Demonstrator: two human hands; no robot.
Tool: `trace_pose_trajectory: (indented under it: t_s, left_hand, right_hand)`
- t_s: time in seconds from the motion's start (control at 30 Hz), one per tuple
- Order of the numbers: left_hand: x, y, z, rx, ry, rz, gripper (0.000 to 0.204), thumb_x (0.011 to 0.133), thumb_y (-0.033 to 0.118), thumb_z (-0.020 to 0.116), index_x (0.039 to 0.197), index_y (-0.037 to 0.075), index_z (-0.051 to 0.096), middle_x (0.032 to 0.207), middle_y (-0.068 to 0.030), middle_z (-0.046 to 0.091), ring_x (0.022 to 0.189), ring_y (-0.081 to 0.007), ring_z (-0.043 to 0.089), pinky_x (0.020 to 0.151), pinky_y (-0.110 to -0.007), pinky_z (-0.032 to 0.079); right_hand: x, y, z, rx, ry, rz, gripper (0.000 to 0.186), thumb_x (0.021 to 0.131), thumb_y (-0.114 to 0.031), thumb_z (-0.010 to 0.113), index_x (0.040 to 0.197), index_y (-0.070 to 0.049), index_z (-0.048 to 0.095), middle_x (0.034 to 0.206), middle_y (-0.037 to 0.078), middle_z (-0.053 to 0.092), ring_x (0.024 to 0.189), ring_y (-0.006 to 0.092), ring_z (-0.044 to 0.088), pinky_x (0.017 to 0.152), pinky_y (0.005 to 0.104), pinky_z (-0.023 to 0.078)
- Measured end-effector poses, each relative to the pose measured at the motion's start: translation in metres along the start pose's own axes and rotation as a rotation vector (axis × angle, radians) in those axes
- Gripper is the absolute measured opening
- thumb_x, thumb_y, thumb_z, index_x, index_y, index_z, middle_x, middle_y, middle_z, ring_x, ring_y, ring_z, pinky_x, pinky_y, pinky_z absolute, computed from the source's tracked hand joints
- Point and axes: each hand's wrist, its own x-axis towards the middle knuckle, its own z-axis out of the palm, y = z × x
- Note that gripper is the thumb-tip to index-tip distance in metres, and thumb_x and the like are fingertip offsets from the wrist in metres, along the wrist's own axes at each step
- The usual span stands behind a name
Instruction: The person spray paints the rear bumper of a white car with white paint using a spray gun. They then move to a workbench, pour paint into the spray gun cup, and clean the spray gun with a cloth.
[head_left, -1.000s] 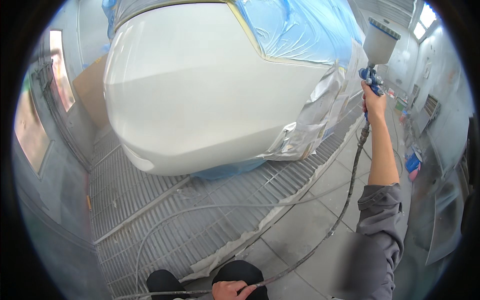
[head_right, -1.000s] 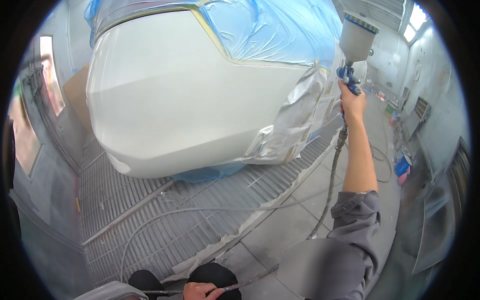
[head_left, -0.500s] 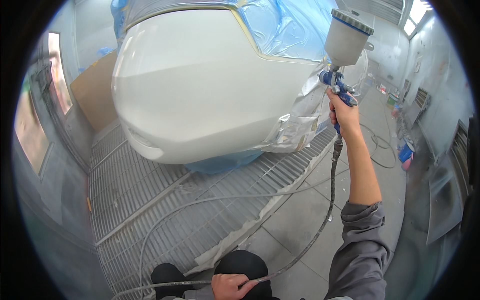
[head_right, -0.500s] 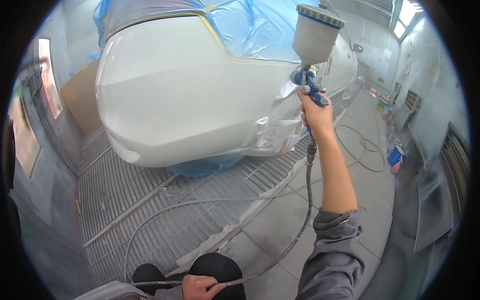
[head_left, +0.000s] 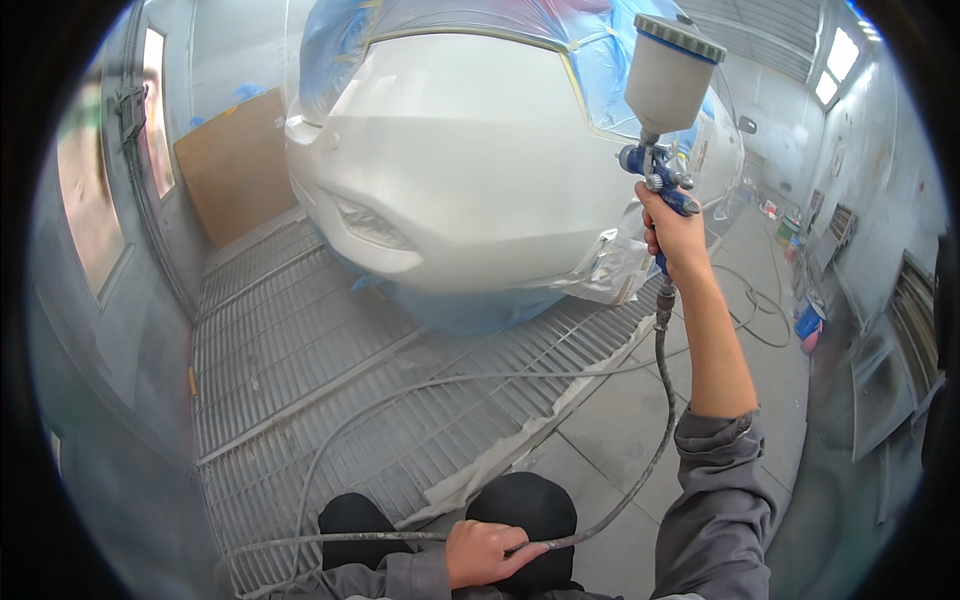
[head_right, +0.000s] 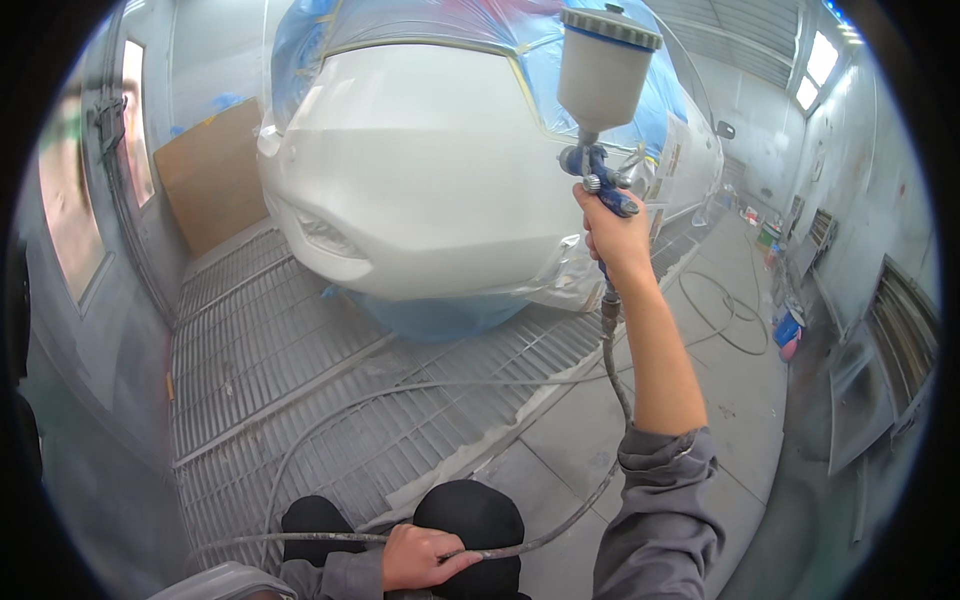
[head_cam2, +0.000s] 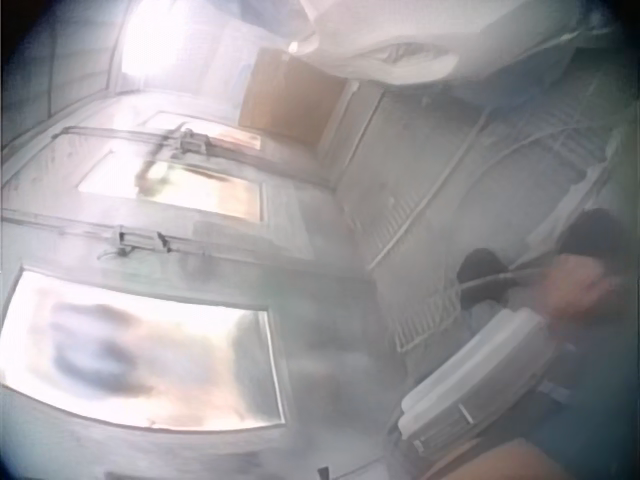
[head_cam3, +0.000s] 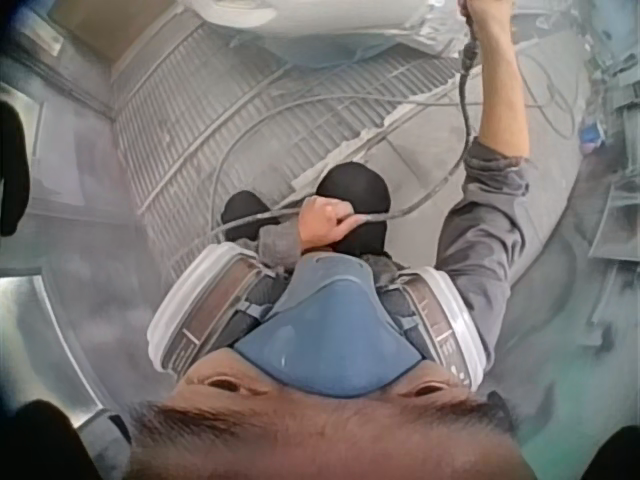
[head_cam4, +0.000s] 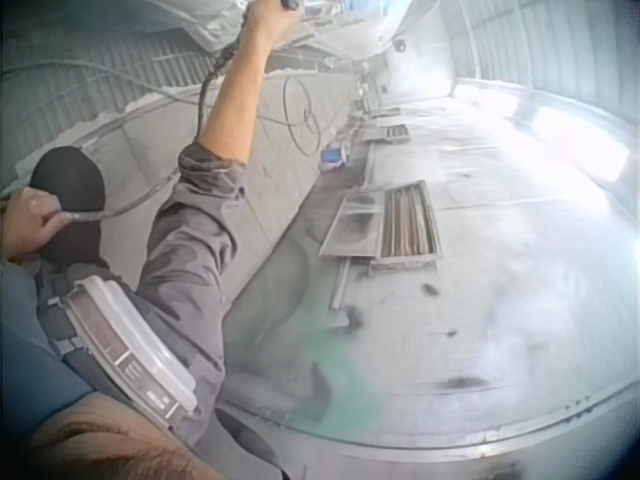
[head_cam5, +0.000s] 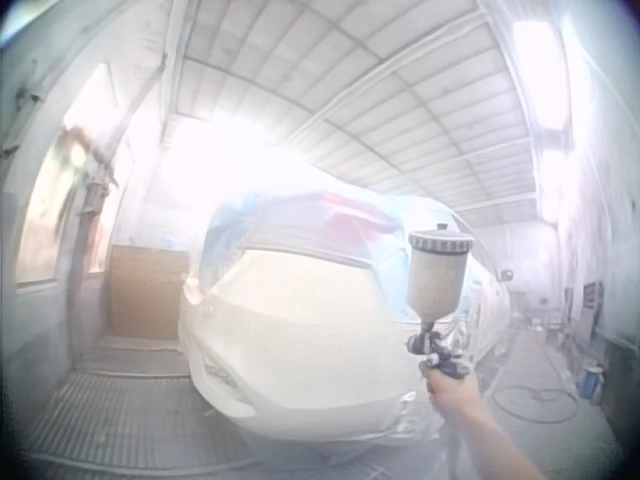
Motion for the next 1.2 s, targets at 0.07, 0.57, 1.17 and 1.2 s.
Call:
trace_pose_trajectory:
  t_s: [0.07,0.57,1.17,1.2]
  left_hand:
    - [-0.011,-0.002,-0.006,0.000,0.033,0.012,0.046,0.096,0.046,0.077,0.068,0.011,0.069,0.061,-0.0045,0.065,0.053,-0.0304,0.064,0.046,-0.042,0.045]
    - [-0.027,0.004,-0.027,-0.053,0.147,-0.001,0.034,0.095,0.038,0.080,0.074,0.011,0.075,0.062,-0.0041,0.067,0.054,-0.0259,0.066,0.048,-0.038,0.048]
    - [0.068,0.013,0.040,0.109,0.215,-0.115,0.025,0.086,0.025,0.083,0.072,0.008,0.071,0.067,-0.0131,0.065,0.062,-0.0338,0.067,0.055,-0.045,0.052]
    - [0.073,0.011,0.042,0.083,0.206,-0.097,0.026,0.087,0.027,0.084,0.072,0.010,0.071,0.065,-0.0092,0.064,0.058,-0.0296,0.066,0.051,-0.041,0.050]
  right_hand:
    - [-0.018,-0.013,0.022,0.009,-0.036,-0.001,0.031,0.097,-0.031,0.082,0.084,-0.012,0.060,0.067,-0.003,0.055,0.048,0.0069,0.049,0.042,0.0263,0.037]
    - [-0.084,-0.059,0.167,0.212,-0.430,0.012,0.025,0.098,-0.024,0.078,0.084,-0.012,0.061,0.065,-0.003,0.054,0.049,0.0073,0.047,0.042,0.0278,0.036]
    - [0.063,0.106,-0.041,0.186,-0.193,0.117,0.033,0.100,-0.032,0.078,0.080,-0.013,0.059,0.065,-0.002,0.053,0.049,0.0090,0.049,0.044,0.0271,0.036]
    - [0.073,0.113,-0.055,0.193,-0.169,0.110,0.032,0.100,-0.032,0.078,0.081,-0.013,0.060,0.066,-0.002,0.054,0.049,0.0091,0.049,0.044,0.0272,0.036]
